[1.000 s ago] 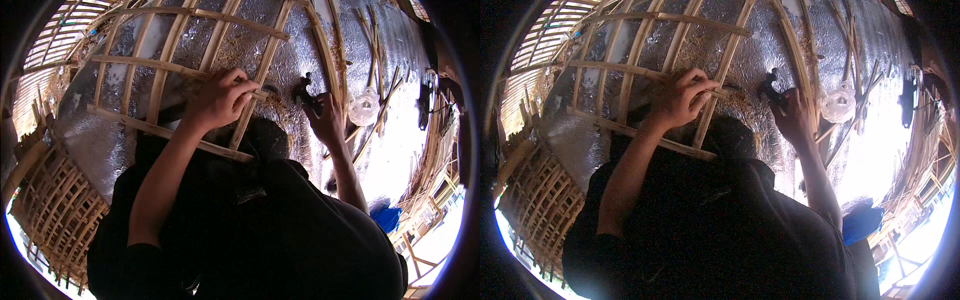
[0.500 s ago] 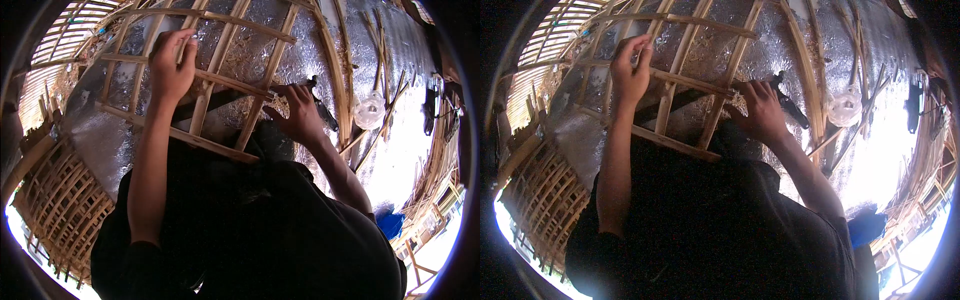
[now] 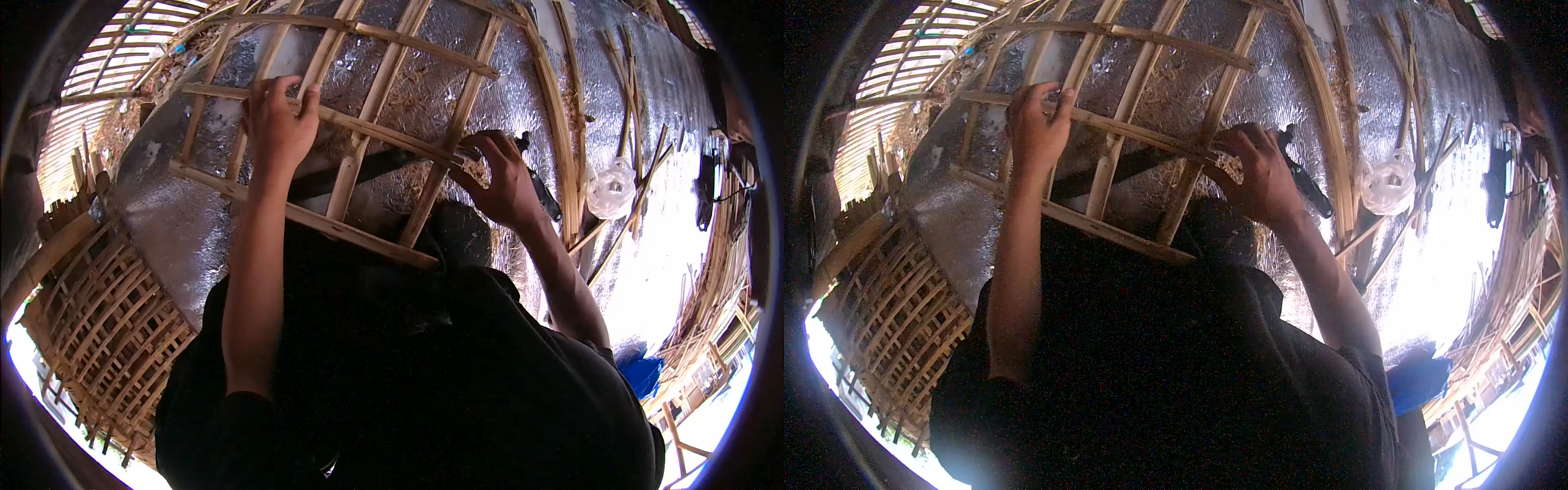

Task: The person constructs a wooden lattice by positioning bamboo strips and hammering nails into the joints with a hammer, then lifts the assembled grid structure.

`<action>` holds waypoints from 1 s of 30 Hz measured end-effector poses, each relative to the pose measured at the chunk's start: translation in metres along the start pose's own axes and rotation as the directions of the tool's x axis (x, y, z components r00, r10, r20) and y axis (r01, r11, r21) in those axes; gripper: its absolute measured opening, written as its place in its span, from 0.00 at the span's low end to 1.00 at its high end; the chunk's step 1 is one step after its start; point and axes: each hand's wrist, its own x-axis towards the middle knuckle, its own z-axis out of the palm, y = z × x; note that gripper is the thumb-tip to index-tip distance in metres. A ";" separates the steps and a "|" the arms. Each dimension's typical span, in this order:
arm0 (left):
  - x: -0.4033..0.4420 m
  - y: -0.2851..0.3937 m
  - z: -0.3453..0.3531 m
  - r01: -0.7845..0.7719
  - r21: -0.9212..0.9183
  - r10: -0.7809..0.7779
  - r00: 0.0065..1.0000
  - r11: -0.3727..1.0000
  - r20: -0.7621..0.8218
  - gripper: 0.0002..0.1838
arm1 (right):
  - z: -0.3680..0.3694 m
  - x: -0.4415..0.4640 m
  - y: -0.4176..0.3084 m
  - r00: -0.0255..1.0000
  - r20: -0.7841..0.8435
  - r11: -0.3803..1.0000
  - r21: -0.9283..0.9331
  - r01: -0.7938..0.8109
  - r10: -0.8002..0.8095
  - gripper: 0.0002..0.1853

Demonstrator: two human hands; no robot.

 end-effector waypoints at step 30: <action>0.002 -0.018 0.011 0.750 -0.340 -0.559 0.654 0.567 0.510 0.47 | -0.001 -0.009 0.004 0.966 -0.230 0.991 -0.035 -0.126 0.114 0.26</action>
